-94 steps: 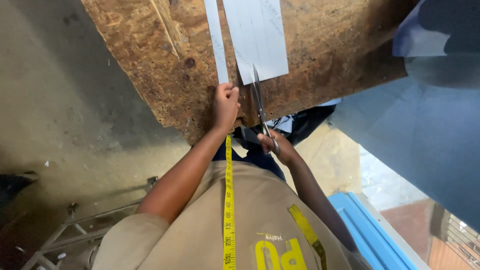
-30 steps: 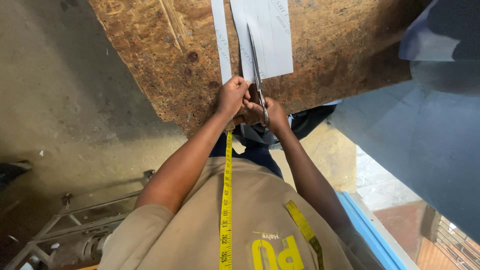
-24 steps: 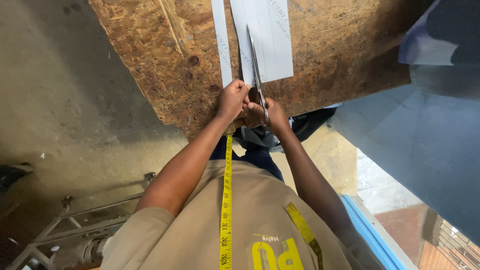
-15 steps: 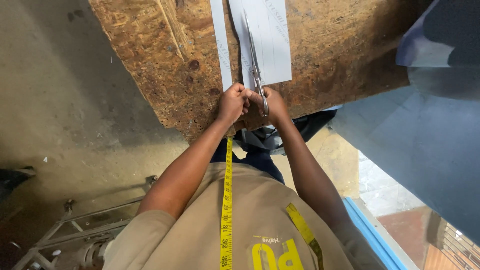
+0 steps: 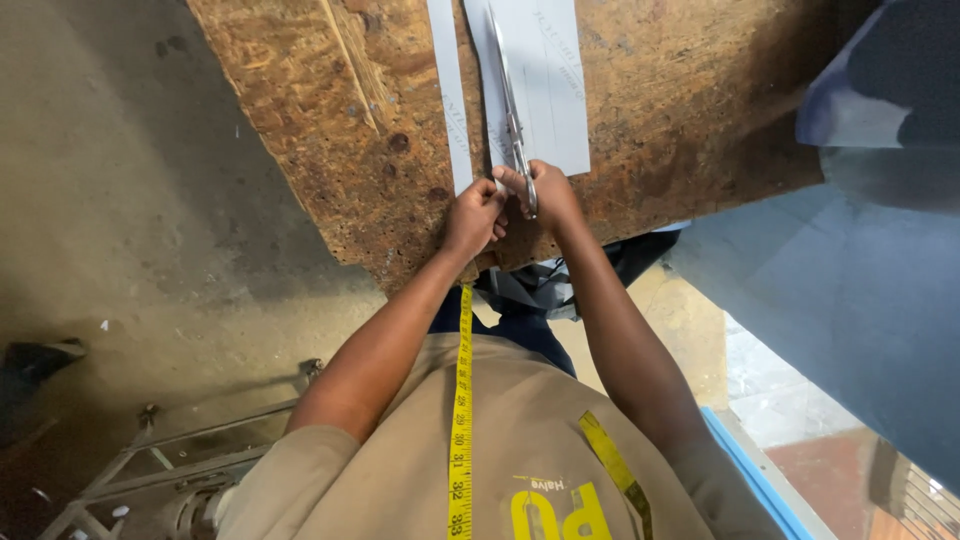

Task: Cutting long strips of white material from a larger sheet using scissors on a wooden workbench

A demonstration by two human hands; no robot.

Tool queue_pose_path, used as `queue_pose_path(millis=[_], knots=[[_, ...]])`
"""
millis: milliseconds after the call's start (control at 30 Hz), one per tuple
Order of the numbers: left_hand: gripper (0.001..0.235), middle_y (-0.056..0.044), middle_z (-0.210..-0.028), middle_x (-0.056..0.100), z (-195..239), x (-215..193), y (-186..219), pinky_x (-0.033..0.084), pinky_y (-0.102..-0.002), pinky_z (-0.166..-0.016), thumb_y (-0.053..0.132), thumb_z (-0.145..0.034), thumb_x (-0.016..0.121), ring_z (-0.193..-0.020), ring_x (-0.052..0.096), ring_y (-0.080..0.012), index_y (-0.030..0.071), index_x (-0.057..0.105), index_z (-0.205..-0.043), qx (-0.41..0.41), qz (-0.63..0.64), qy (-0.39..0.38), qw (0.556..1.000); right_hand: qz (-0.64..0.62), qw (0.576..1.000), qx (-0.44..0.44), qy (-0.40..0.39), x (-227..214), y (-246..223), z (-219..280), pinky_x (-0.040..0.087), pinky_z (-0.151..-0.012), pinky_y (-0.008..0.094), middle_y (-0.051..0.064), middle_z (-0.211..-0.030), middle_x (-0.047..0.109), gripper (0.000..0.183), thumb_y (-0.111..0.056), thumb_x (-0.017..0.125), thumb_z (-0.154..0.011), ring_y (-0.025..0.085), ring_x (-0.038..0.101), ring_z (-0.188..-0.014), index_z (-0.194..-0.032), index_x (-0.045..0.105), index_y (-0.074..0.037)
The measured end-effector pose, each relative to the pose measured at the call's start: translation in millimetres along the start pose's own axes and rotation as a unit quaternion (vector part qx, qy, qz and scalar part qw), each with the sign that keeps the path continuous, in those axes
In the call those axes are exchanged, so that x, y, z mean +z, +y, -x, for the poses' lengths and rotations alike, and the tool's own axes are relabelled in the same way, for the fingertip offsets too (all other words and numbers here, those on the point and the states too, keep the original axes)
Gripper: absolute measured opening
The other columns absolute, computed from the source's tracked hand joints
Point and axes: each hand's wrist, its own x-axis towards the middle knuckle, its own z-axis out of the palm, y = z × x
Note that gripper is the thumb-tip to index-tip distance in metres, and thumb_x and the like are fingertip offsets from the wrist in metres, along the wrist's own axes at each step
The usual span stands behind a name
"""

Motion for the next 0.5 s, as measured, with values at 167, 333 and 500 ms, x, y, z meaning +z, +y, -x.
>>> queue_pose_path(millis=[167,333,500], knots=[[0.015,-0.02,-0.064,0.071,0,1,-1,0.059,-0.027,-0.036,0.017,-0.106,0.064,-0.047,0.071,-0.0229,0.003,0.067,-0.104,-0.006,-0.002,-0.004,1.0,-0.003,1.0,0.0,-0.001,0,-10,-1,0.05,-0.044,0.026,0.008,-0.049,0.056,0.049,-0.047,0.091,-0.088,0.015,0.06,-0.042,-0.077,0.064,-0.008],[0.015,-0.022,-0.066,0.072,3,-1,6,0.06,-0.028,-0.038,0.016,-0.106,0.061,-0.049,0.072,-0.0233,0.003,0.068,-0.104,-0.006,-0.016,-0.008,1.0,0.016,1.0,-0.005,0.0,3,-1,-9,0.049,-0.044,0.024,0.009,-0.048,0.057,0.048,-0.045,0.094,-0.086,0.016,0.059,-0.04,-0.076,0.064,-0.008],[0.016,-0.024,-0.069,0.073,13,-3,26,0.062,-0.03,-0.04,0.015,-0.105,0.062,-0.051,0.074,-0.0256,0.001,0.069,-0.106,-0.016,-0.019,-0.016,1.0,0.006,1.0,-0.004,-0.003,5,-6,-18,0.05,-0.044,0.024,0.008,-0.05,0.058,0.047,-0.044,0.093,-0.087,0.016,0.06,-0.04,-0.079,0.065,-0.007]])
